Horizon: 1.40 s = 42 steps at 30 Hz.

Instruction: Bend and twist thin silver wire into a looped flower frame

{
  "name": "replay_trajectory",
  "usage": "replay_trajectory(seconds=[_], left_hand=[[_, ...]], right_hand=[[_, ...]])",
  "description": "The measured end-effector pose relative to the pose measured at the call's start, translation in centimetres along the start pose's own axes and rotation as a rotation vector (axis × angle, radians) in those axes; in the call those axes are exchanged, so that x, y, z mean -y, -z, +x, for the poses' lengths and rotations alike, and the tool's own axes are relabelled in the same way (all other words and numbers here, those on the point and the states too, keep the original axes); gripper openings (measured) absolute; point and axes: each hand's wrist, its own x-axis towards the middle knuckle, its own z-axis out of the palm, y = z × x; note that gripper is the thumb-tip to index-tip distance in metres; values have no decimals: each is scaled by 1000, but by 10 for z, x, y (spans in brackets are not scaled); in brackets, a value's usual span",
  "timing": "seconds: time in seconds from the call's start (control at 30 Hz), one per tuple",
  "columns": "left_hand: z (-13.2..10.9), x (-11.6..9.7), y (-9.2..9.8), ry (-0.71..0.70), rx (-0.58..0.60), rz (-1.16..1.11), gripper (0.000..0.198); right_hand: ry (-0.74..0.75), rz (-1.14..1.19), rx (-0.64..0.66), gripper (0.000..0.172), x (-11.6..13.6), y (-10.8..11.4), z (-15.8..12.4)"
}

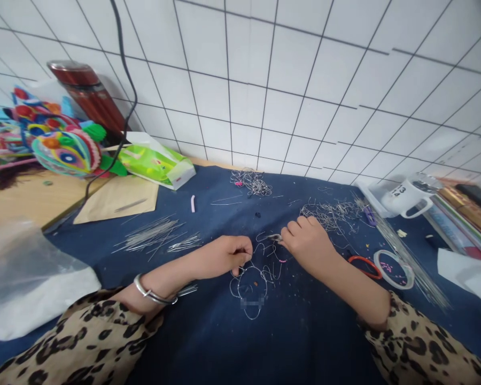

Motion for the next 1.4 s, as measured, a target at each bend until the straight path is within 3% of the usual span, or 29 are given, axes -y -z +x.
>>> replay_trajectory(seconds=[0.2,0.6,0.73,0.83,0.9,1.0,1.17,1.4], left_hand=[[0,2,0,-8,-14,-1,12],[-3,-4,-2,-7,-26,-30,13],[-2,-4,-2,-2,-37,-43,14],[-2,-4,-3,9,-43,-88,15],[-2,-6,-3,3,-12,-147,18],[-3,-10,-2,-30,73,-238,24],[-5,-13,-3,-77,151,-322,24],[-4,-11,-8,-78,107,-431,22]], right_hand=[[26,-11,-11,15,7,-10,4],[-104,168,62,25,3,-8,-9],[-176,466,161,30,0,-1,-17],[-192,944,370,34,0,8,-19],[-266,1206,491,36,2,13,-20],[-360,1444,560,33,5,15,-19],[-398,1598,589,31,8,9,-17],[-390,1621,594,31,7,7,-18]])
